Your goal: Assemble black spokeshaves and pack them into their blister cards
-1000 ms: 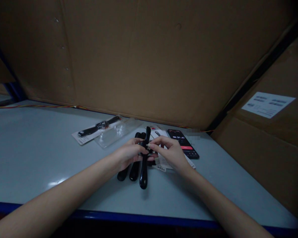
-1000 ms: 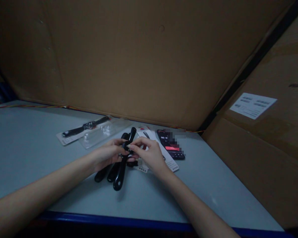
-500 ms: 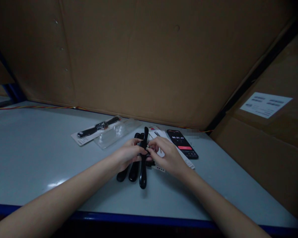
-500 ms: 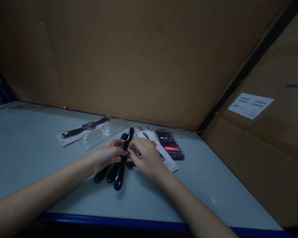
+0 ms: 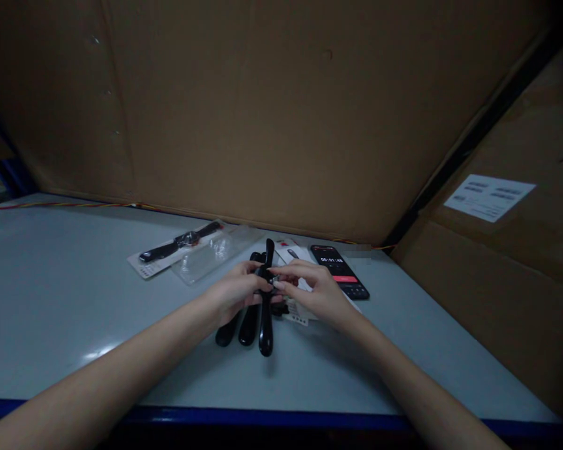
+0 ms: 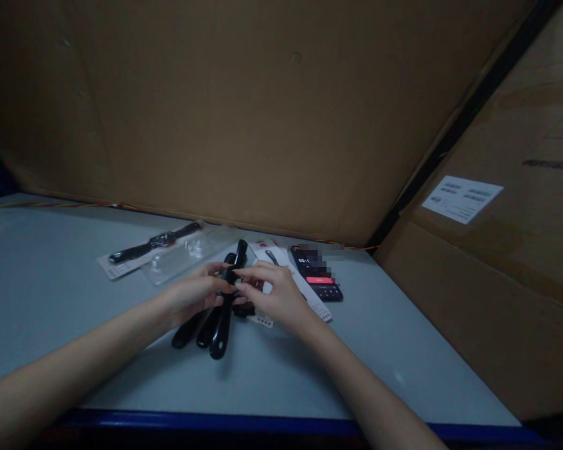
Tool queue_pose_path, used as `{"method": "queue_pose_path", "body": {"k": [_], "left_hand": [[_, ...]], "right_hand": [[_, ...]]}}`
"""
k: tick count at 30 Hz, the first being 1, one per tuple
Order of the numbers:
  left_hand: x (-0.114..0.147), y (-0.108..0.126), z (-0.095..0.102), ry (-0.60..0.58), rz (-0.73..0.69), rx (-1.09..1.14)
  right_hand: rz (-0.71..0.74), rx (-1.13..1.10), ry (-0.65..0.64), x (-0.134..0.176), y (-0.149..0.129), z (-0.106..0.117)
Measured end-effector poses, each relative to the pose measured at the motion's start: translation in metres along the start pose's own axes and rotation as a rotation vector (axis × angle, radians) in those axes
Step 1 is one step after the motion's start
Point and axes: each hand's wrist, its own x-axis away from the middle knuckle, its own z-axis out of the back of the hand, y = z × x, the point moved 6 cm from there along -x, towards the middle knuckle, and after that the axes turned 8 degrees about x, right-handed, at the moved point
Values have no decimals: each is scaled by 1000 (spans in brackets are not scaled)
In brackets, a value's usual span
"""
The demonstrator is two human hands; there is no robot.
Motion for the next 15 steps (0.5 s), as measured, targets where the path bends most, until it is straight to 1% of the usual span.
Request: {"method": "queue_pose_path", "body": {"k": [3, 6, 8, 11, 15], "left_hand": [[-1, -1, 1, -22, -14, 1], [-1, -4, -1, -38, 4, 9], [0, -5, -2, -25, 20, 13], [3, -6, -5, -10, 28, 13], [3, -3, -5, -9, 15, -9]], "right_hand": [[40, 28, 36, 0, -1, 1], [67, 95, 89, 1, -5, 1], [64, 128, 107, 2, -8, 0], [55, 143, 98, 2, -9, -4], [-12, 77, 88, 0, -4, -4]]}}
